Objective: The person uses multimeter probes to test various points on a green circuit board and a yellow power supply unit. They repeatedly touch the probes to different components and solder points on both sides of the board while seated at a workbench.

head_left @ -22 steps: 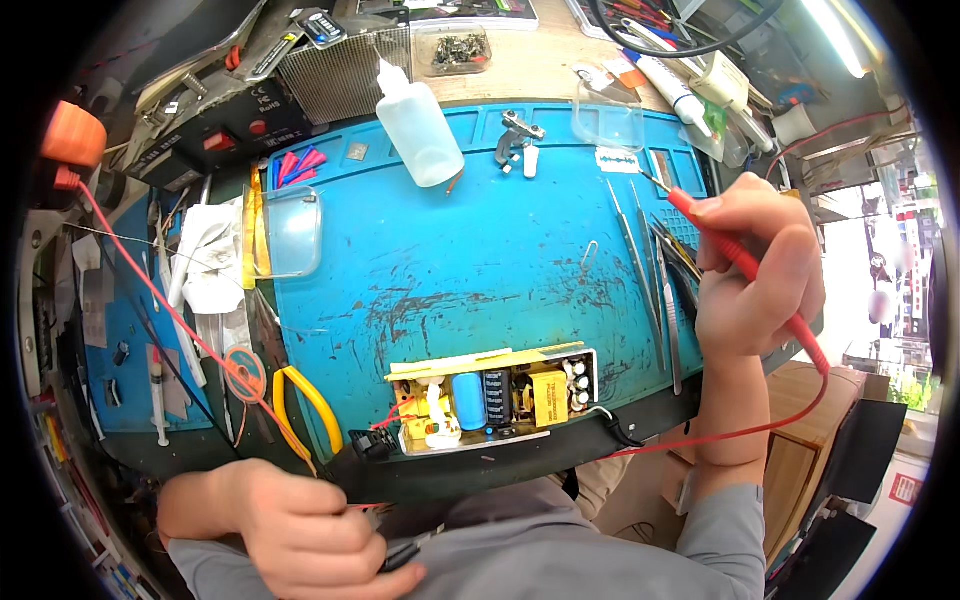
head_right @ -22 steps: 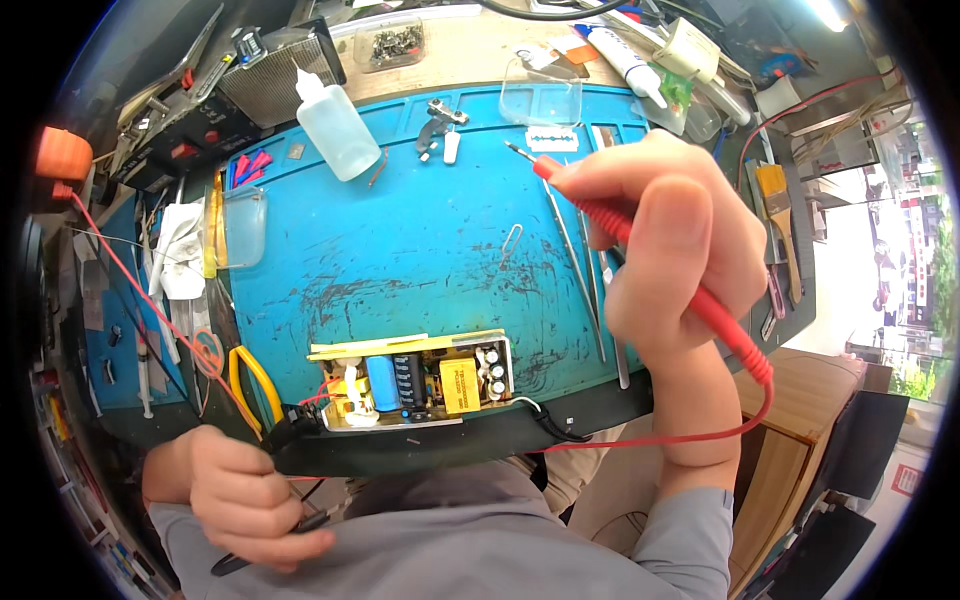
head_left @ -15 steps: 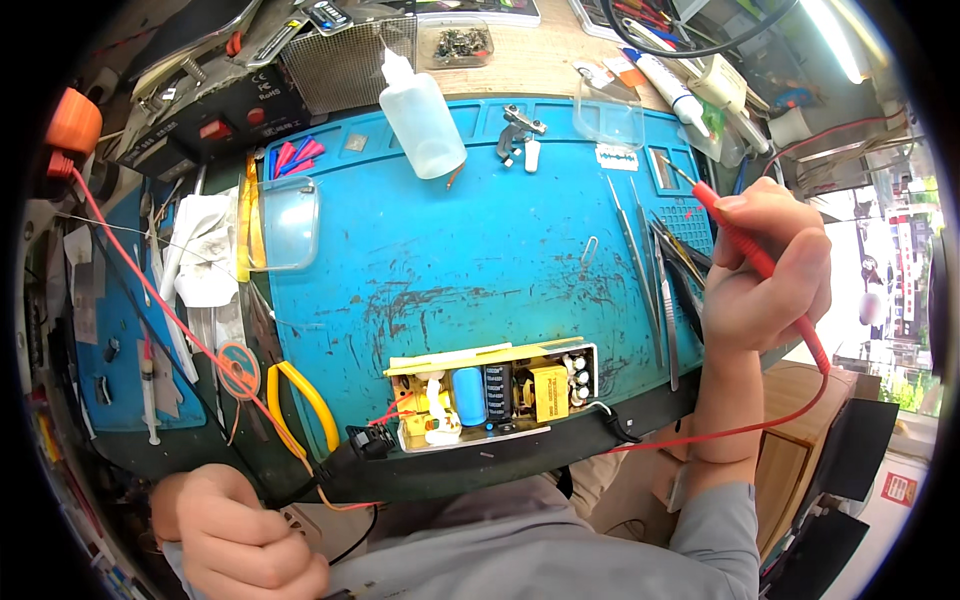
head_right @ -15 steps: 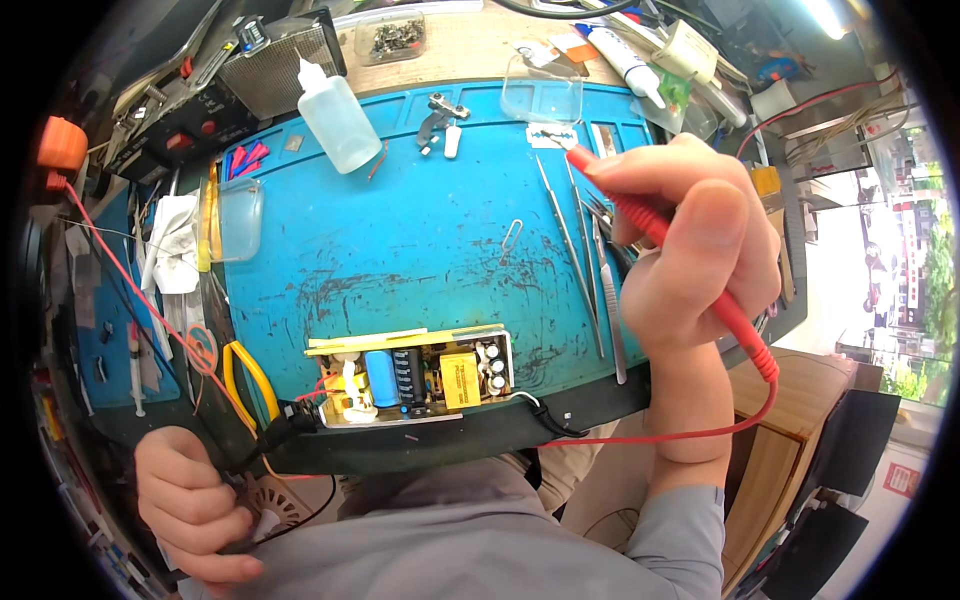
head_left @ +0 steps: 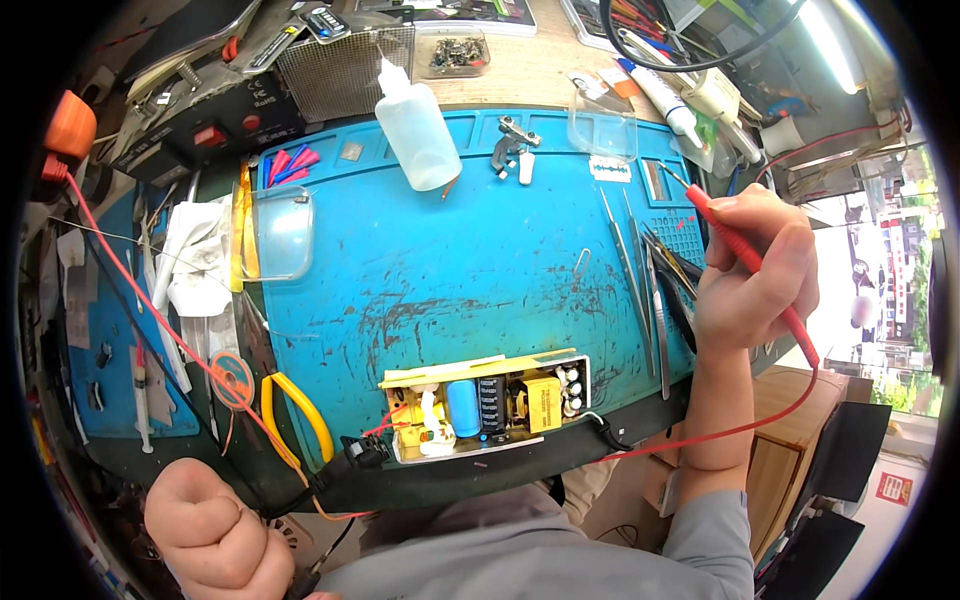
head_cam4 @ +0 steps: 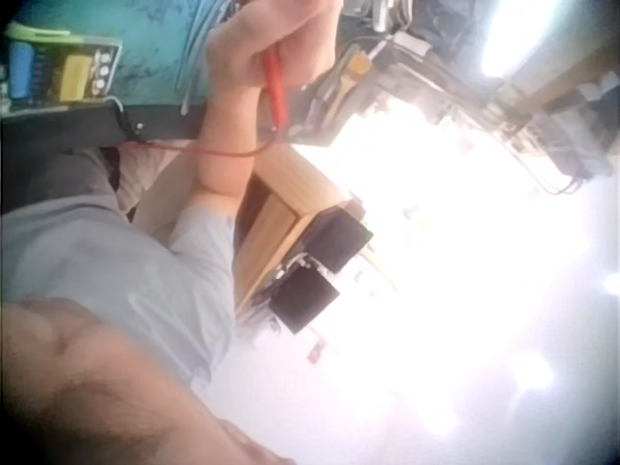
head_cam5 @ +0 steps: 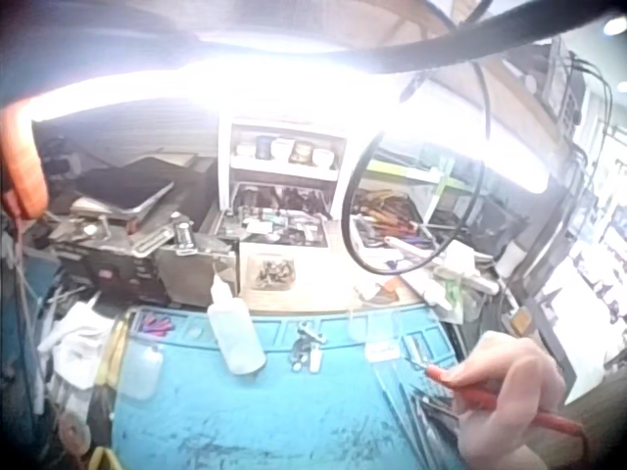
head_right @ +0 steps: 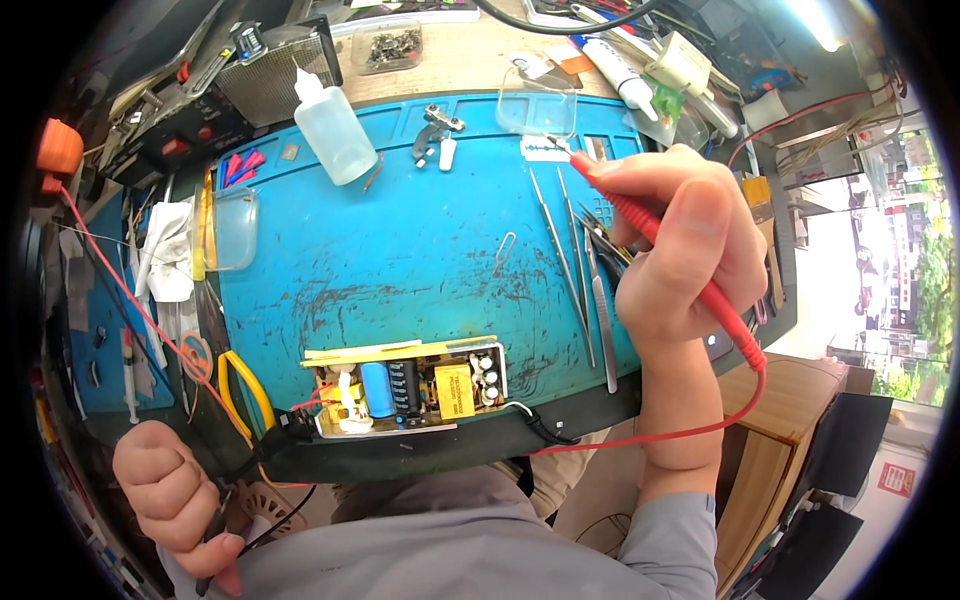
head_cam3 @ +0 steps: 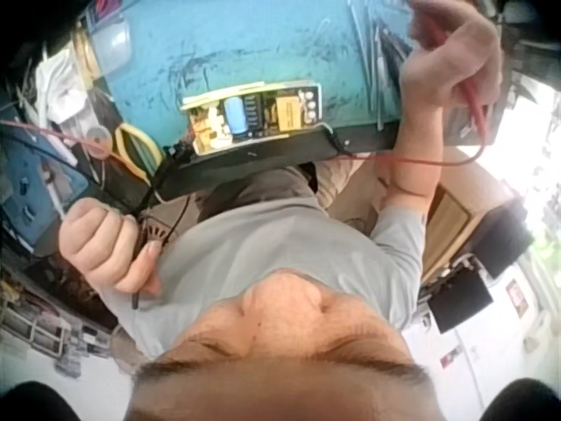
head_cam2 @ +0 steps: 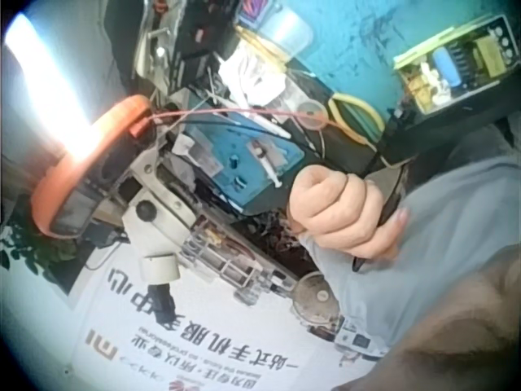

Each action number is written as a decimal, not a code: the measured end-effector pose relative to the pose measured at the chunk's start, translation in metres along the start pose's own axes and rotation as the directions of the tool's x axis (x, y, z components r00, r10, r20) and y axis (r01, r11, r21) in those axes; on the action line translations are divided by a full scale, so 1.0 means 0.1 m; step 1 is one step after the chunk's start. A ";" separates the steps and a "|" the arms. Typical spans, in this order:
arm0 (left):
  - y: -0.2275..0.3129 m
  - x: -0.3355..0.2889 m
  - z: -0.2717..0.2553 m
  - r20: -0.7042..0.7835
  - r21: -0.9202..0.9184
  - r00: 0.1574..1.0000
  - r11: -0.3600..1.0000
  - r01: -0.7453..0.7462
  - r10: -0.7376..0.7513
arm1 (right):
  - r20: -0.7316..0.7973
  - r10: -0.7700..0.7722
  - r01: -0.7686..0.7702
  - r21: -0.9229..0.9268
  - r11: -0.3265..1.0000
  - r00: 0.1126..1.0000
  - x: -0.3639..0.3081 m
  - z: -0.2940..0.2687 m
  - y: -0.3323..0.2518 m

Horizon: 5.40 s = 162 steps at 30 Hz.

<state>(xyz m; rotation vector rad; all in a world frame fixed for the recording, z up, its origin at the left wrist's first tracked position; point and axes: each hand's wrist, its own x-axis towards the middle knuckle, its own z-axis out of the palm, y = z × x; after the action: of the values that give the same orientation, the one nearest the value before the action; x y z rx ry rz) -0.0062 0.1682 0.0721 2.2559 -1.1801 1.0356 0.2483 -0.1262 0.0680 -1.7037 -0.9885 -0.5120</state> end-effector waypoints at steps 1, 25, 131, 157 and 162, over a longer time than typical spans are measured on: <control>0.02 -0.05 -0.01 -0.001 0.004 1.000 1.000 -0.007 0.007 | -0.006 0.000 0.000 -0.004 1.000 1.000 0.00 -0.01 0.01; -0.01 -0.10 0.00 0.021 0.011 1.000 1.000 -0.006 0.006 | -0.083 0.008 -0.014 -0.072 0.997 0.997 0.06 0.03 0.00; -0.14 0.18 0.24 0.361 -0.310 0.821 0.773 0.553 -0.442 | -0.048 -0.116 0.115 -0.040 0.993 0.992 0.09 -0.07 0.34; -0.14 0.24 0.19 0.431 -0.302 0.772 0.731 0.612 -0.467 | 0.403 -0.300 0.117 0.420 0.900 0.865 -0.05 0.21 -0.31; -0.12 0.23 0.19 0.427 -0.293 0.765 0.727 0.621 -0.482 | 0.395 -0.345 0.186 0.388 0.903 0.851 -0.12 0.32 -0.34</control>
<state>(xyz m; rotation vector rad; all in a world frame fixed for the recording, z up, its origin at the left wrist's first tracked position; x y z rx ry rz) 0.0199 0.1507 0.0774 2.2371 -0.6427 0.1471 0.2093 -0.0975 0.0672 -1.4004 -1.5787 -0.0956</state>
